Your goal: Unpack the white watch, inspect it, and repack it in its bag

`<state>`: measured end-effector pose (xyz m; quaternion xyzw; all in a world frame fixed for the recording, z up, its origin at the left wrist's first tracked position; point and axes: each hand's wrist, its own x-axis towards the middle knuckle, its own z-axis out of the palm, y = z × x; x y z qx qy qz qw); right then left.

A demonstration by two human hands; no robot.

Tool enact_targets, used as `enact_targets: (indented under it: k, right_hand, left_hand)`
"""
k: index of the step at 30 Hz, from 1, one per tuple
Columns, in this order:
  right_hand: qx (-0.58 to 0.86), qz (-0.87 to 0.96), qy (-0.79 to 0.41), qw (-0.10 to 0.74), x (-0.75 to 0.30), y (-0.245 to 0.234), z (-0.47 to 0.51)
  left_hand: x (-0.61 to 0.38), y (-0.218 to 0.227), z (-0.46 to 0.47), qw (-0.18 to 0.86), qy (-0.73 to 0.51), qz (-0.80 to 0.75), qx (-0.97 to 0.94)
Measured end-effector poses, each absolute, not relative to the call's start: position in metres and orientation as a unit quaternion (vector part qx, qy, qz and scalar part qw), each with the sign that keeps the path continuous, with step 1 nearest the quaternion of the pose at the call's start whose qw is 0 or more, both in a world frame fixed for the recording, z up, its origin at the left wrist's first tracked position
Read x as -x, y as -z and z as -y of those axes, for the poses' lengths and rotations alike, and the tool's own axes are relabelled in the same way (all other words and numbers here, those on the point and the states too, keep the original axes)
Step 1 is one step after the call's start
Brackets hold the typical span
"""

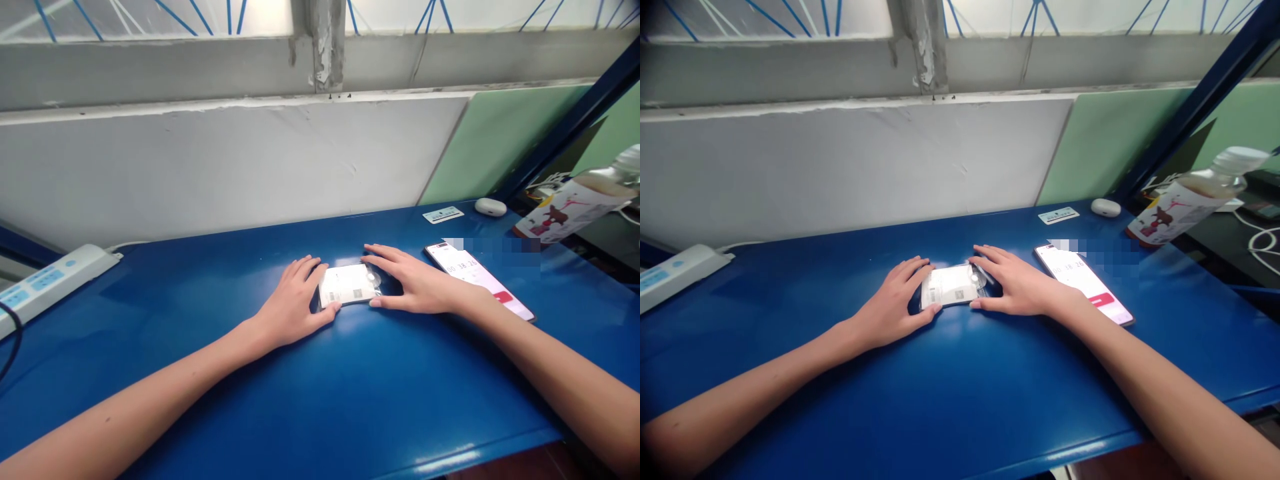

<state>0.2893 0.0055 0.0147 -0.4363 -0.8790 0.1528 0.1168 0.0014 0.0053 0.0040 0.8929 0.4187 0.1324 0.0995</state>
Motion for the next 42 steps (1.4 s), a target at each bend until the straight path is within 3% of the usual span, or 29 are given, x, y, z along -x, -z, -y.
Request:
enact_targets:
  k: [42]
  right_hand:
    - [0.451,0.882,-0.113,0.075,-0.2838,-0.0095,-0.0049]
  left_hand:
    - [-0.0046,-0.0058,-0.0042,0.082,-0.113,-0.417,-0.898]
